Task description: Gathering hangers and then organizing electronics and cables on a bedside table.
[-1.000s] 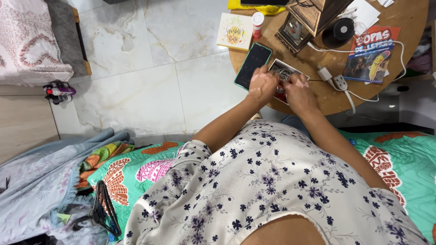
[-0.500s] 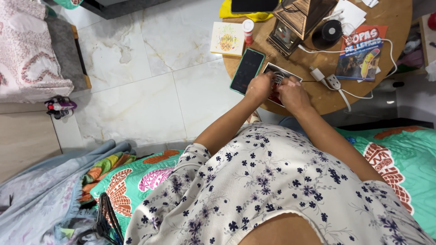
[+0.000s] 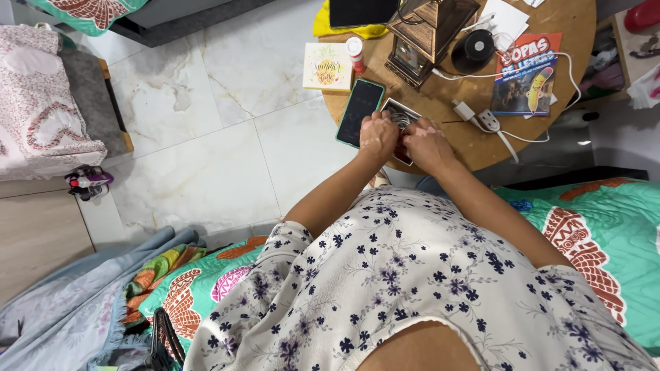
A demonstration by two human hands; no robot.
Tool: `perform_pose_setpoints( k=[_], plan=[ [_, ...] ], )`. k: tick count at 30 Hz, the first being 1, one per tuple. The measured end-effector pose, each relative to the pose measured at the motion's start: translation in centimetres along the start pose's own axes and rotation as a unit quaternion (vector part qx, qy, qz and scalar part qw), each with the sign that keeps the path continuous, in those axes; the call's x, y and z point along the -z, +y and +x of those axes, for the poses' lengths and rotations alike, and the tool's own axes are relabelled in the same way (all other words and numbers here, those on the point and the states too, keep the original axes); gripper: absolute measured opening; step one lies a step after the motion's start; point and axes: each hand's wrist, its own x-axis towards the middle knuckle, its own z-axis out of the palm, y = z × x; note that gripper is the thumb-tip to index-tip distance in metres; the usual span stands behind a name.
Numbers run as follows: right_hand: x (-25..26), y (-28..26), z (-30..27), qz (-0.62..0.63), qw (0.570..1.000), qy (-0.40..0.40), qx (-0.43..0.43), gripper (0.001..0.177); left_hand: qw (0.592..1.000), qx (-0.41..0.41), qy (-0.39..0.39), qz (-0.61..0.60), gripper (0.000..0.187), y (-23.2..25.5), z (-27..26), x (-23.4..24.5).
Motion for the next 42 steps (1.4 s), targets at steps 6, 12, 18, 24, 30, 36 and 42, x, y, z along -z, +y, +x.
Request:
perform_pose_setpoints(
  k=[6, 12, 18, 24, 30, 36, 42],
  plan=[
    [1.8, 0.5, -0.2, 0.036, 0.999, 0.008, 0.014, 0.014, 0.998, 0.008, -0.049, -0.041, 0.021, -0.3, -0.5, 3.1],
    [3.2, 1.5, -1.1, 0.062, 0.998, 0.029, 0.014, 0.021, 0.990, 0.021, -0.012, -0.135, 0.031, -0.2, -0.5, 4.0],
    [4.9, 3.0, -1.5, 0.108, 0.993, 0.042, 0.028, 0.035, 0.987, 0.043, -0.006, -0.154, 0.032, 0.4, 0.0, 5.3],
    [8.8, 6.2, -1.3, 0.169, 0.981, 0.072, 0.057, 0.030, 0.985, 0.052, 0.023, -0.161, 0.025, 2.4, 1.0, 7.0],
    [12.8, 12.1, 0.9, 0.220, 0.968, 0.122, -0.022, 0.019, 0.978, 0.045, -0.026, -0.203, 0.032, 7.2, 4.1, 8.6],
    [13.0, 19.0, 5.9, 0.151, 0.981, 0.118, -0.035, 0.018, 0.970, -0.022, 0.057, -0.236, 0.049, 11.4, 7.5, 10.9],
    [9.7, 23.1, 12.5, 0.109, 0.990, 0.085, 0.010, 0.021, 0.965, 0.000, 0.081, -0.250, 0.056, 12.8, 10.4, 9.8]
  ],
)
